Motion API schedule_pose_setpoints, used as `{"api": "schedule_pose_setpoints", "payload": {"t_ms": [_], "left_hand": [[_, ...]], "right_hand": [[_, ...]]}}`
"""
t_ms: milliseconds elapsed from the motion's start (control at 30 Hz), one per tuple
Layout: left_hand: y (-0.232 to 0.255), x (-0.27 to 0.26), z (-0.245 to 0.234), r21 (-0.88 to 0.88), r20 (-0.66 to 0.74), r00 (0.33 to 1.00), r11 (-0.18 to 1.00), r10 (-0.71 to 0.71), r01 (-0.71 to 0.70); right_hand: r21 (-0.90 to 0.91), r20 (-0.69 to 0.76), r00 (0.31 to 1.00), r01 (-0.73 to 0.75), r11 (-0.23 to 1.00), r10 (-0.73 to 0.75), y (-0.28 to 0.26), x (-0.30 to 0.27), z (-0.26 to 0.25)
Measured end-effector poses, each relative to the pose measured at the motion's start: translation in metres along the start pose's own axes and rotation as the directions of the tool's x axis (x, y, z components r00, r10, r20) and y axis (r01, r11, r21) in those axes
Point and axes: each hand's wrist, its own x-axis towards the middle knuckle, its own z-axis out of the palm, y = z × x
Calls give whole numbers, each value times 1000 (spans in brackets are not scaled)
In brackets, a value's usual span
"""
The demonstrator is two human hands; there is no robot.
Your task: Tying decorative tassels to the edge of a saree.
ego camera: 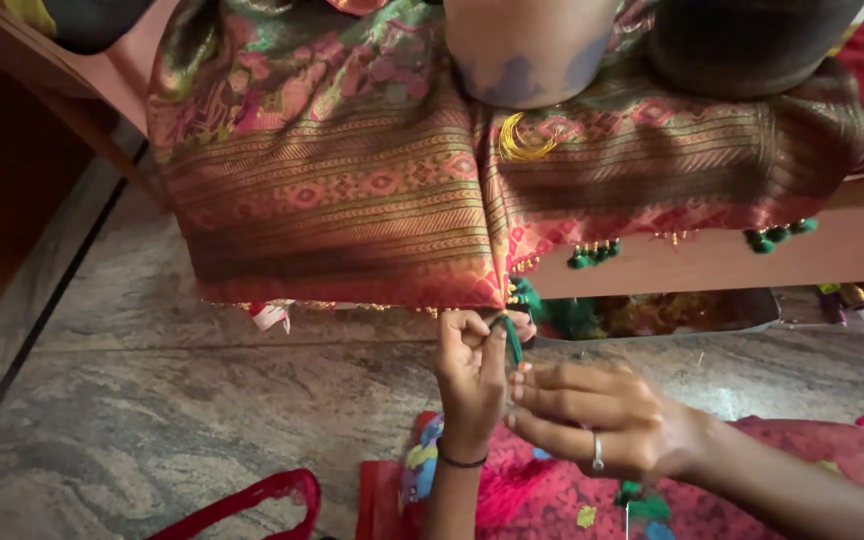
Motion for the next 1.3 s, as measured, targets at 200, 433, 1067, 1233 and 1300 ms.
{"api": "schedule_pose_setpoints", "payload": {"t_ms": [200, 433, 1067, 1233, 1300], "left_hand": [[10, 2, 9, 47, 9, 999, 998, 40, -40], [21, 4, 12, -140, 13, 995, 985, -103, 104], [-17, -16, -8, -55, -179, 958, 974, -224, 218], [-9, -18, -6, -6, -169, 976, 991, -134, 135], [1, -22, -6, 368, -283, 957, 913, -68, 174]], "right_hand": [[-68, 14, 997, 72, 995, -72, -5, 7, -9], [-208, 135, 977, 193, 959, -168, 2, 1, 1], [670, 150, 212, -740, 59, 966, 49, -19, 77], [830, 297, 227, -541, -134, 927, 49, -30, 85], [752, 225, 156, -656, -69, 962, 41, -40, 89]]}}
